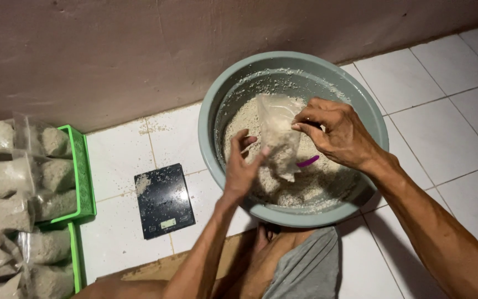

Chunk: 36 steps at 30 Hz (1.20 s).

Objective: The person scoops a light-colored grain from a large basin into small plastic bags, weighs each bag on a digital scale, and seals the bags by hand before placing them into a green crate.

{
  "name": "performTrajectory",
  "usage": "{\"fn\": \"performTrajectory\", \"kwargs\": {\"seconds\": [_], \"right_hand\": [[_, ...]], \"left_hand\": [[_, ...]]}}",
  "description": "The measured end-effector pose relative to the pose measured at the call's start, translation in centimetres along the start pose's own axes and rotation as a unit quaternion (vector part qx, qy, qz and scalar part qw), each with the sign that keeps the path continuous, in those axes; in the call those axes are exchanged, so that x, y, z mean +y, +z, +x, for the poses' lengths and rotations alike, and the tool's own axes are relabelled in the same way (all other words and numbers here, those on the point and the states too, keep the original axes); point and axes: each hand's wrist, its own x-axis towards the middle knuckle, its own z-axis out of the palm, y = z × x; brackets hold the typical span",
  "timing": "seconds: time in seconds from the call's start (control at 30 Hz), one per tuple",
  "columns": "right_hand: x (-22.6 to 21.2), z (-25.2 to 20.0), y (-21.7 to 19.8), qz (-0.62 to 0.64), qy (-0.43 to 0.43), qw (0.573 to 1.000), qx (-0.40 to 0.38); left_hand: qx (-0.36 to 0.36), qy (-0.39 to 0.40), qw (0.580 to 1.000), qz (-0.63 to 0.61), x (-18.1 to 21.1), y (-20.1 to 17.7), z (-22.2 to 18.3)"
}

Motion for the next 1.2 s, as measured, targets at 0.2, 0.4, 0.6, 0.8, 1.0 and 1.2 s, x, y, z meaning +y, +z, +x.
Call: {"fn": "performTrajectory", "kwargs": {"seconds": [0.2,0.4,0.6,0.8,1.0,1.2], "right_hand": [[2.7,-1.6,1.1,-0.013,0.015,0.999,-0.038],[1.0,-2.2,0.3,-0.029,0.008,0.998,-0.052],[2.9,-3.8,0.9,-0.044,0.017,0.997,-0.057],[2.5,-4.4,0.3,-0.076,0.019,0.995,-0.068],[4.8,-5.4,0.8,-0.104,0.06,0.989,-0.089],[2.6,-4.7,-0.1,-0.09,0.055,0.992,-0.074]], "left_hand": [[0.105,-0.041,0.986,-0.124,-0.3,-2.4,2.9],[0.016,-0.011,0.986,-0.164,1.0,-1.5,2.5],[0.051,-0.026,0.988,-0.144,0.1,-0.4,2.9],[0.044,-0.019,0.996,-0.069,-0.8,-0.1,2.7],[0.051,-0.013,0.99,-0.134,2.7,0.4,1.7],[0.041,-0.027,0.995,-0.085,-0.7,0.7,2.3]]}}
